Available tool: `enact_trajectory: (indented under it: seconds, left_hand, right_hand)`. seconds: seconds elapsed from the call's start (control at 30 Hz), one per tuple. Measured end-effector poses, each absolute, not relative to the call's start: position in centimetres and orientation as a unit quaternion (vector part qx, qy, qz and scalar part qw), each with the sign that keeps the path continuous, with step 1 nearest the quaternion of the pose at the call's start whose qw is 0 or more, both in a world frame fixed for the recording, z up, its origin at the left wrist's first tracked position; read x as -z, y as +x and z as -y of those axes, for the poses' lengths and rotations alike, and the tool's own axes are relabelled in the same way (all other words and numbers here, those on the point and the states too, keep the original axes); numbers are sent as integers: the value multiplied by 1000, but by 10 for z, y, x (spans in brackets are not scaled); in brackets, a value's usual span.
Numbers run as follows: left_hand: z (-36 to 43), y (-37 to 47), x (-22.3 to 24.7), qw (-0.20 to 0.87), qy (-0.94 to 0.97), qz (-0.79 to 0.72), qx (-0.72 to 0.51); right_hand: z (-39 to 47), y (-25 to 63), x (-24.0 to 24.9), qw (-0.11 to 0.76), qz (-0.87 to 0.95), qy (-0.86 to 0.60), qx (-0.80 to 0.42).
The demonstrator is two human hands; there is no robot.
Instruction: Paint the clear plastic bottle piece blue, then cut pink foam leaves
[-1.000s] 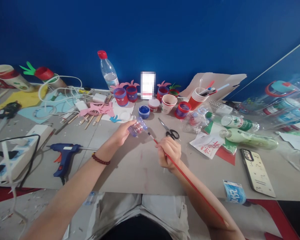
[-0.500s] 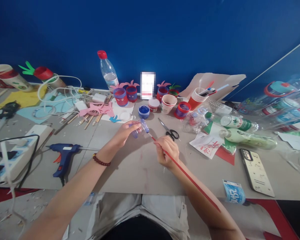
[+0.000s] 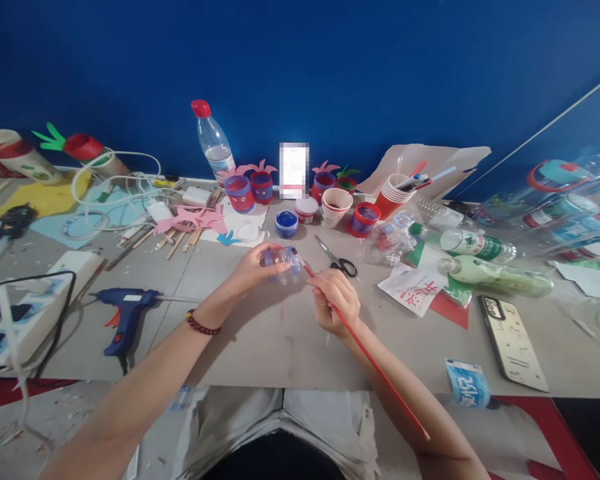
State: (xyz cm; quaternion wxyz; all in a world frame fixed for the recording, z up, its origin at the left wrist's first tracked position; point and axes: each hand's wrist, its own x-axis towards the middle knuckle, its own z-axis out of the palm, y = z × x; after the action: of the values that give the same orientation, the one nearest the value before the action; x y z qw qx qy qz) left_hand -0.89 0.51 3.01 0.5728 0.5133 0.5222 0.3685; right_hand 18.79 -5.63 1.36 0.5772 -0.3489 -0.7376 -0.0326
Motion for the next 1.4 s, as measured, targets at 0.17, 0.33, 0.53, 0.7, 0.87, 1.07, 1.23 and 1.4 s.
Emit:
enact_trajectory:
  seconds: [0.17,0.33,0.53,0.7,0.87,1.07,1.23,1.4]
  left_hand:
    - [-10,-7,-26,587,475,-522,-397]
    - [-15,-9,-24,588,435,-549,-405]
    - [-18,-13,-30,602,402,-545,-423]
    - [-12,-9,-37,595,417,-543,-421]
    - [-4,-3,-31,555,466,-533,-437]
    - [3,4,-18,513,527,-509,-447]
    - [2,5,-10,487,551,-491,-467]
    - [1,4,-11,495,544,-489,-468]
  right_hand:
    - [60,185,-22,556,758,-341,13]
    - [62,186,-23,554,760,-339,0]
    - [60,185,-27,552,761,-340,4]
    - [62,182,-45,591,712,-379,14]
    - [58,189,-70,598,662,-441,-94]
    - [5,198,-97,567,673,-457,-129]
    - [-61,193,-112,424,733,-517,-121]
    - [-93,174,-111,331,756,-539,-170]
